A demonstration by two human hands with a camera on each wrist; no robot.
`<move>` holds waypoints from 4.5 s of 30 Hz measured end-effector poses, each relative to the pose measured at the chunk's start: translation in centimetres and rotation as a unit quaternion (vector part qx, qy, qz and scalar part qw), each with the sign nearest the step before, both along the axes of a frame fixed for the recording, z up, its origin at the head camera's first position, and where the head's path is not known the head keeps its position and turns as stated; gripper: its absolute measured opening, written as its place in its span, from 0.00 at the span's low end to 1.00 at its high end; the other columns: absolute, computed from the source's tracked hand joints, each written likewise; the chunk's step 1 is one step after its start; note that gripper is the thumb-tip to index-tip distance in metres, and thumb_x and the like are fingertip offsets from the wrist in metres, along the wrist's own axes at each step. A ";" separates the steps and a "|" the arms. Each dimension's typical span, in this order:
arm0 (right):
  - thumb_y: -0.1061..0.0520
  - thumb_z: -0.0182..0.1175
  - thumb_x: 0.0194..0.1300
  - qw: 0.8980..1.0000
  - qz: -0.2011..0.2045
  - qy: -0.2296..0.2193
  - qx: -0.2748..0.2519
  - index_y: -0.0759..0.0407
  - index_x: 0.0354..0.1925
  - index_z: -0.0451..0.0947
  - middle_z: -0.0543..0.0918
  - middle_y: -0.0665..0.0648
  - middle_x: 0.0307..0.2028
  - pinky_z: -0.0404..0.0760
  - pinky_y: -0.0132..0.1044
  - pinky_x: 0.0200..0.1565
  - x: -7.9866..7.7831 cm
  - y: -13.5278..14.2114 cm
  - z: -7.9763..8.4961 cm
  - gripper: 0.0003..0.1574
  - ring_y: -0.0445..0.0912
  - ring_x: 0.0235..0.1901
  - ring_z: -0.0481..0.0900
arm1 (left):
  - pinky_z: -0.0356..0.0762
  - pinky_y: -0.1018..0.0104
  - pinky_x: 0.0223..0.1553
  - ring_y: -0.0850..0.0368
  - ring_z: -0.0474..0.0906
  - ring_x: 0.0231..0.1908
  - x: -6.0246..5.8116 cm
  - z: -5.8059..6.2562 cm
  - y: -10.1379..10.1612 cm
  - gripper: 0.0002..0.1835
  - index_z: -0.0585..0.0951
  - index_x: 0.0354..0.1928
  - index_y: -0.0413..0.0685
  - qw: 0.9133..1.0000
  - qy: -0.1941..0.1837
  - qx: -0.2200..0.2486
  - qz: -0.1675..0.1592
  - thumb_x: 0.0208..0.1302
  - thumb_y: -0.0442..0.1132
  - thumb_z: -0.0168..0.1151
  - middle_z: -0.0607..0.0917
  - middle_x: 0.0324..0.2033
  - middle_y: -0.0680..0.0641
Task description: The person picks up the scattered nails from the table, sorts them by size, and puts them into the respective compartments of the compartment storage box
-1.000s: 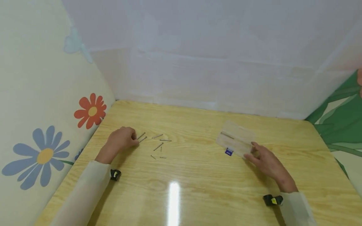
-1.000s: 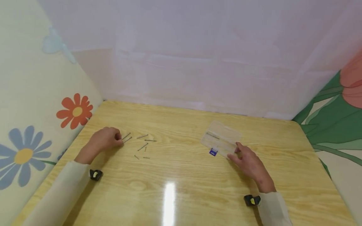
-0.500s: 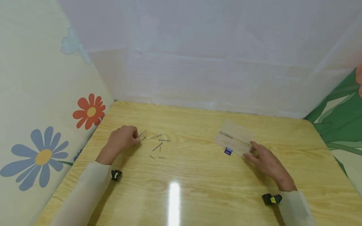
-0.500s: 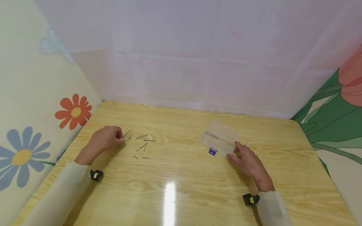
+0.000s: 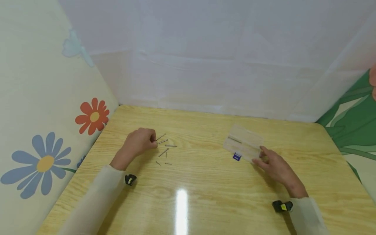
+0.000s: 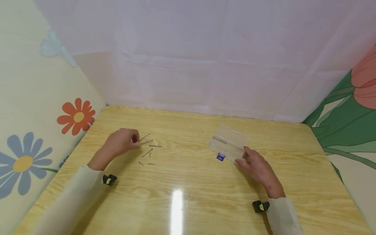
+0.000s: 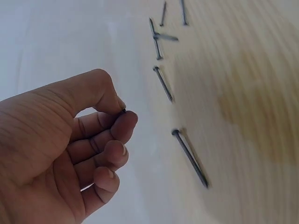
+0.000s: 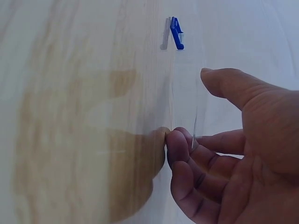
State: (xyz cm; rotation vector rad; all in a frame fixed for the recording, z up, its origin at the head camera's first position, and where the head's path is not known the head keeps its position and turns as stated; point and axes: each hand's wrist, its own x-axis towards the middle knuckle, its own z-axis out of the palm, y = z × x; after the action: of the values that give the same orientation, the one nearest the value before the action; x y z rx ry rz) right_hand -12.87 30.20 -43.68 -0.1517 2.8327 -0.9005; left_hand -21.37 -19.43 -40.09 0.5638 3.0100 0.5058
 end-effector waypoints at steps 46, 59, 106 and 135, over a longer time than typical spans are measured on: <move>0.43 0.59 0.76 1.000 -0.004 0.002 -0.016 0.77 0.76 0.50 0.76 0.70 0.58 0.82 0.49 0.43 -0.1 -0.1 -0.3 0.52 0.56 0.47 0.82 | 0.56 0.69 0.21 0.63 0.57 0.18 -4.2 -2.4 22.2 0.13 0.70 0.22 0.53 0.981 0.023 -0.017 -0.189 0.59 0.30 0.60 0.67 0.18 0.55; 0.46 0.59 0.77 1.000 -0.002 0.009 -0.007 0.78 0.75 0.51 0.76 0.70 0.57 0.82 0.48 0.42 -0.2 -0.2 -0.1 0.50 0.55 0.45 0.82 | 0.68 0.68 0.27 0.61 0.71 0.26 -5.3 -1.6 24.9 0.05 0.79 0.32 0.52 0.980 0.008 -0.012 -0.201 0.64 0.35 0.64 0.78 0.26 0.54; 0.42 0.58 0.76 1.000 -0.004 0.004 0.006 0.78 0.75 0.50 0.75 0.72 0.58 0.82 0.52 0.43 0.0 0.0 0.1 0.53 0.59 0.47 0.82 | 0.77 0.60 0.32 0.58 0.78 0.34 -0.2 -0.4 9.9 0.12 0.86 0.49 0.48 0.993 0.000 0.010 -0.118 0.69 0.46 0.66 0.84 0.37 0.53; 0.42 0.58 0.77 1.000 -0.001 0.002 0.005 0.78 0.75 0.49 0.75 0.73 0.58 0.82 0.52 0.44 -0.1 0.0 0.0 0.53 0.61 0.48 0.82 | 0.74 0.57 0.25 0.56 0.73 0.25 1.8 -0.3 -0.5 0.10 0.86 0.44 0.41 0.999 -0.003 -0.032 0.006 0.66 0.40 0.65 0.80 0.28 0.51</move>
State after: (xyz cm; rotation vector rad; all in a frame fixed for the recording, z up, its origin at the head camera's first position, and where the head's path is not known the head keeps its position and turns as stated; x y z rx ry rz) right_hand -12.95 30.24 -43.72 -0.1495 2.8411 -0.8870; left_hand -19.53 -19.95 -40.42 0.5382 3.0142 0.4078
